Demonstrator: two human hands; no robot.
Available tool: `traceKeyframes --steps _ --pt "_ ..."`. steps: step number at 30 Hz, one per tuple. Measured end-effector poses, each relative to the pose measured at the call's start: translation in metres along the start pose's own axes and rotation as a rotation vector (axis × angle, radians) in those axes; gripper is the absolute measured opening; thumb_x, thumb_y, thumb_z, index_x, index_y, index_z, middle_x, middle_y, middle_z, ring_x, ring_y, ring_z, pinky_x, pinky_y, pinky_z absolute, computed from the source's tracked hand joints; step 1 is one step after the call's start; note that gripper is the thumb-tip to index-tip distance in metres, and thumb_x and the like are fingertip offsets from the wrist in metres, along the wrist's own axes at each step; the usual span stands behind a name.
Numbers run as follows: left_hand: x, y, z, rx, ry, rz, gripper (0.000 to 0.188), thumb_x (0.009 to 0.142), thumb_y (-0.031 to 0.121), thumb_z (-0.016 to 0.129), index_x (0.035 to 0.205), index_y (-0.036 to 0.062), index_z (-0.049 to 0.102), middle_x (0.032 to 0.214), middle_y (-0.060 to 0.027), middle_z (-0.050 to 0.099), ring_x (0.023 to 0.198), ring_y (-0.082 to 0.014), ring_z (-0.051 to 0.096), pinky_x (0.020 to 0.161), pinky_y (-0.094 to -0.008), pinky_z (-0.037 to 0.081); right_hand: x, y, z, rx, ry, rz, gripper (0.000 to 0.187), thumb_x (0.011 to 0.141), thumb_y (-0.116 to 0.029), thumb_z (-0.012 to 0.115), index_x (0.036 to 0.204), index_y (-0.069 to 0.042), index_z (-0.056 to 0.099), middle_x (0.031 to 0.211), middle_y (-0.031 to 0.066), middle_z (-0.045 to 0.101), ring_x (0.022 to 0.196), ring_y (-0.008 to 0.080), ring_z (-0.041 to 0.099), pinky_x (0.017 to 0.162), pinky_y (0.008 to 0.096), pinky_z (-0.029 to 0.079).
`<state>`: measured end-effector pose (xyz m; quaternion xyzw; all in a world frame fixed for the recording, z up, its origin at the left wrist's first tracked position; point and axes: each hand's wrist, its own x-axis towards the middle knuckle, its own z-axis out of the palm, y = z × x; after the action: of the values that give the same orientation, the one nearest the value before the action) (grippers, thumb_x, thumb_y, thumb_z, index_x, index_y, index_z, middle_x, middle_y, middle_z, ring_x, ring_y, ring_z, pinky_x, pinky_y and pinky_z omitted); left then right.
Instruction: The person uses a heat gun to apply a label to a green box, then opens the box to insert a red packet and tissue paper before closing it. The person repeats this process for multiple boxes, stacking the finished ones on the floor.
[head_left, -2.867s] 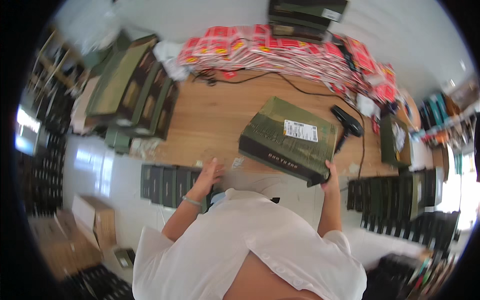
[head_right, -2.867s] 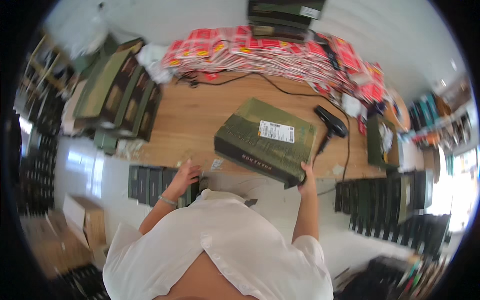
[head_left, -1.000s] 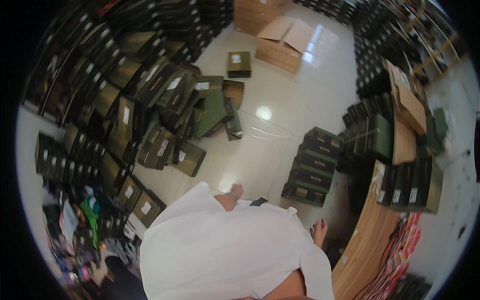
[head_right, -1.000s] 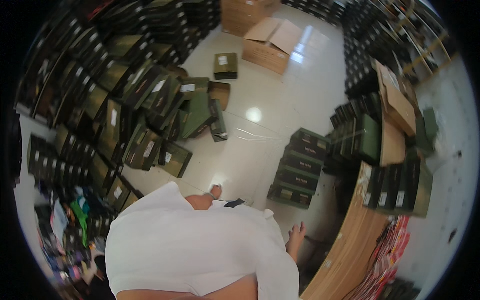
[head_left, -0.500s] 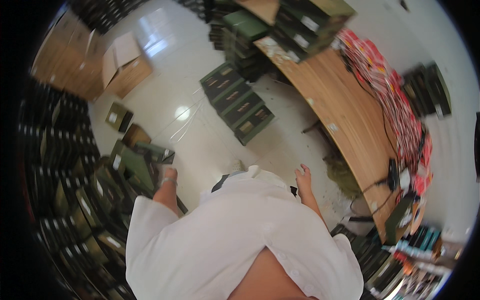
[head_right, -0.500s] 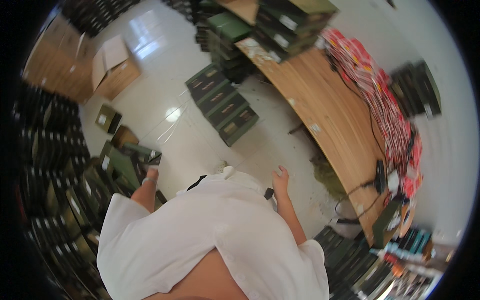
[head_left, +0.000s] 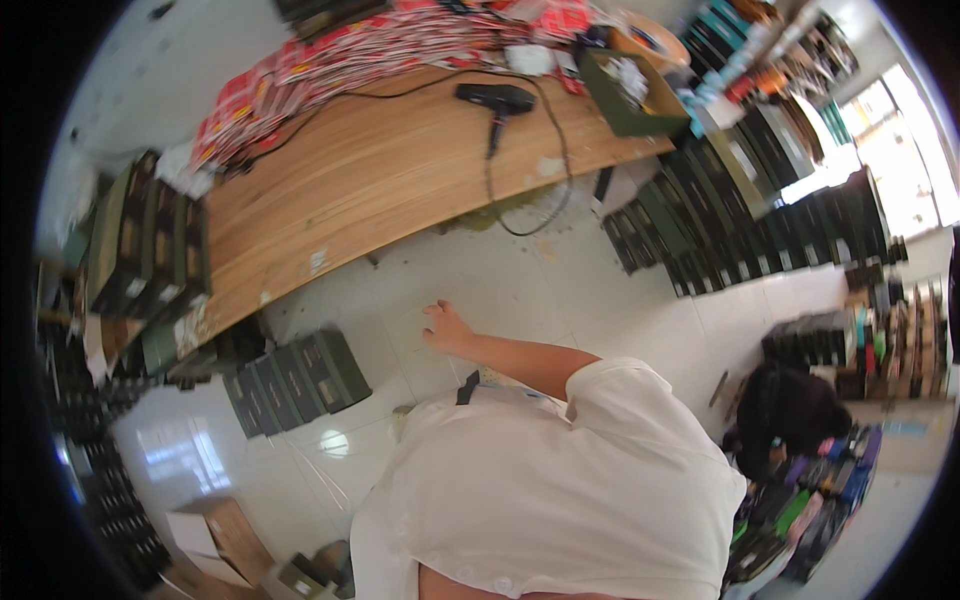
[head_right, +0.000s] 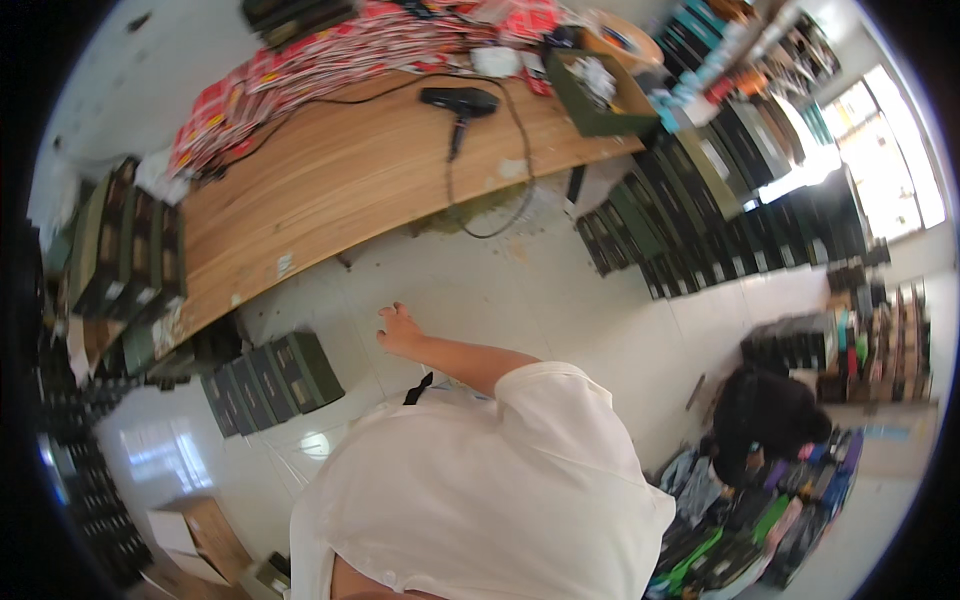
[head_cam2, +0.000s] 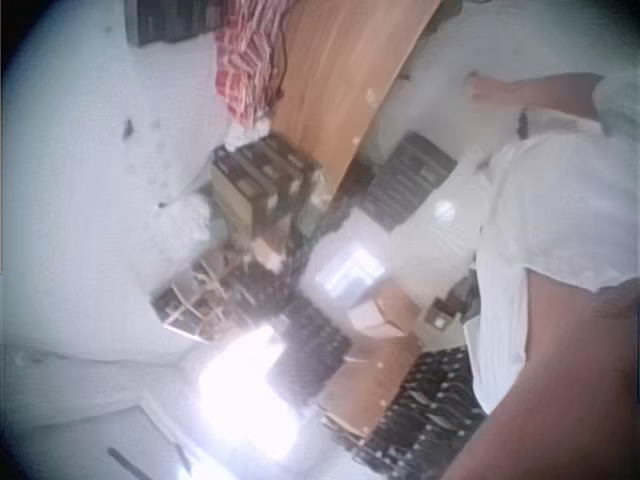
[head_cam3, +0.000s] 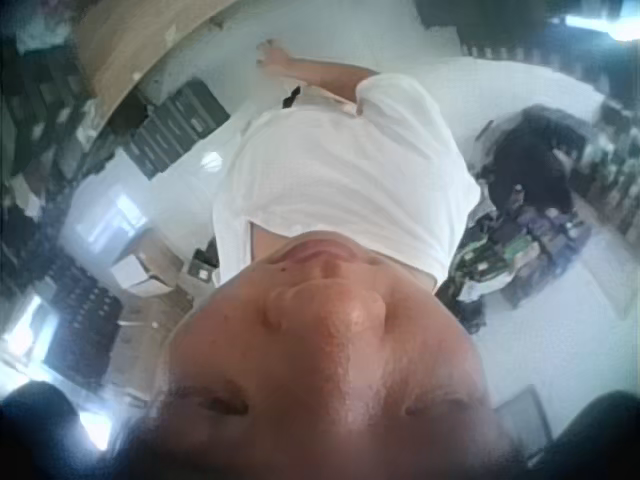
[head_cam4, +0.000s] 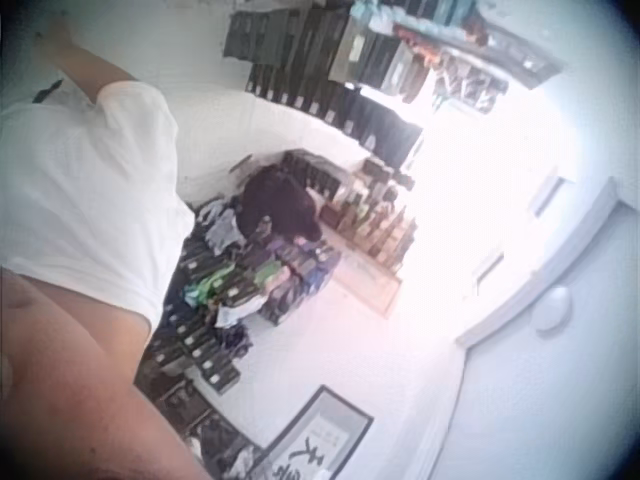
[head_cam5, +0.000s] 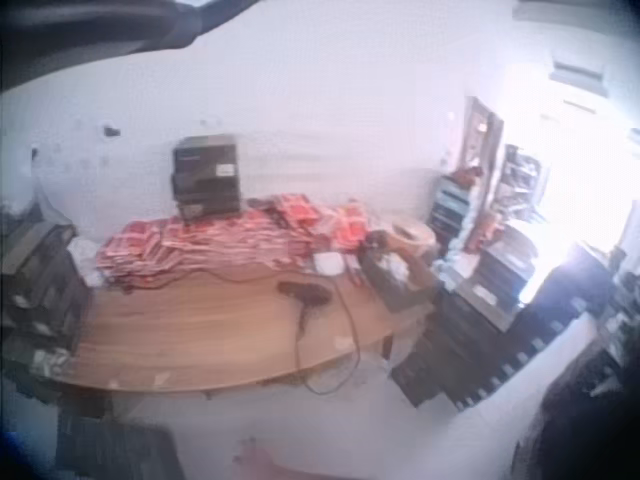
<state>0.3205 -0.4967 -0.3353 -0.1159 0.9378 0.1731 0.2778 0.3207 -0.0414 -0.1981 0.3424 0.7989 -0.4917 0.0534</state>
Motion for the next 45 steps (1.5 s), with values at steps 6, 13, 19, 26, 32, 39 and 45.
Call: traceKeyframes --steps 6,13,19,26,32,39,45 --pt "0.014 0.063 0.000 0.131 0.014 0.115 0.063 0.080 0.028 0.067 0.133 -0.0017 0.050 0.116 -0.0315 0.062 0.108 -0.0448 0.061 0.093 -0.0487 0.050 -0.037 0.112 -0.069 0.022 0.036 0.345 0.059 0.083 -0.026 0.065 0.137 -0.008 0.048 0.147 0.0318 0.030 0.128 0.0493 0.045 0.107 0.0485 0.042" --pt "0.062 0.085 -0.011 0.186 0.125 0.249 0.068 0.078 0.028 0.068 0.136 -0.0010 0.048 0.118 -0.0325 0.061 0.109 -0.0460 0.060 0.094 -0.0501 0.050 -0.059 0.167 -0.116 -0.039 0.196 0.494 0.058 0.083 -0.024 0.064 0.134 -0.004 0.047 0.137 0.0294 0.040 0.116 0.0469 0.053 0.098 0.0514 0.047" --pt "0.079 0.154 -0.039 0.171 0.047 0.323 0.072 0.077 0.029 0.068 0.138 -0.0016 0.046 0.123 -0.0340 0.058 0.110 -0.0492 0.058 0.097 -0.0516 0.048 -0.006 0.117 -0.104 -0.134 0.257 0.346 0.055 0.085 -0.024 0.063 0.134 -0.004 0.048 0.144 0.0299 0.034 0.124 0.0472 0.047 0.104 0.0494 0.042" --pt "0.141 0.074 -0.039 0.122 -0.066 0.211 0.074 0.080 0.034 0.069 0.139 -0.0032 0.045 0.129 -0.0351 0.055 0.120 -0.0497 0.053 0.103 -0.0503 0.044 0.111 -0.012 -0.040 -0.415 0.184 0.129 0.058 0.086 -0.023 0.064 0.140 -0.008 0.045 0.151 0.0308 0.025 0.141 0.0486 0.024 0.114 0.0566 0.027" --pt "0.160 -0.045 -0.029 0.192 -0.267 -0.027 0.099 0.074 0.052 0.075 0.148 0.0015 0.033 0.134 -0.0286 0.053 0.124 -0.0443 0.052 0.104 -0.0512 0.044 0.239 -0.100 0.109 -0.521 0.384 -0.393 0.050 0.094 -0.015 0.049 0.140 0.003 0.041 0.147 0.0254 0.037 0.140 0.0397 0.031 0.115 0.0523 0.026" --pt "0.239 -0.061 -0.018 0.043 -0.209 -0.159 0.099 0.074 0.055 0.072 0.151 0.0085 0.029 0.137 -0.0220 0.052 0.123 -0.0387 0.054 0.103 -0.0468 0.045 0.299 -0.142 0.228 -0.645 0.311 -0.660 0.063 0.094 -0.033 0.058 0.143 0.003 0.040 0.152 0.0278 0.032 0.145 0.0435 0.021 0.118 0.0521 0.018" --pt "0.342 -0.074 0.032 -0.030 -0.255 -0.252 0.096 0.073 0.055 0.075 0.148 0.0120 0.035 0.137 -0.0200 0.049 0.126 -0.0378 0.050 0.103 -0.0489 0.041 0.286 -0.146 0.265 -0.714 0.318 -0.643 0.057 0.100 -0.034 0.048 0.146 -0.001 0.040 0.154 0.0256 0.031 0.143 0.0421 0.027 0.118 0.0512 0.019"
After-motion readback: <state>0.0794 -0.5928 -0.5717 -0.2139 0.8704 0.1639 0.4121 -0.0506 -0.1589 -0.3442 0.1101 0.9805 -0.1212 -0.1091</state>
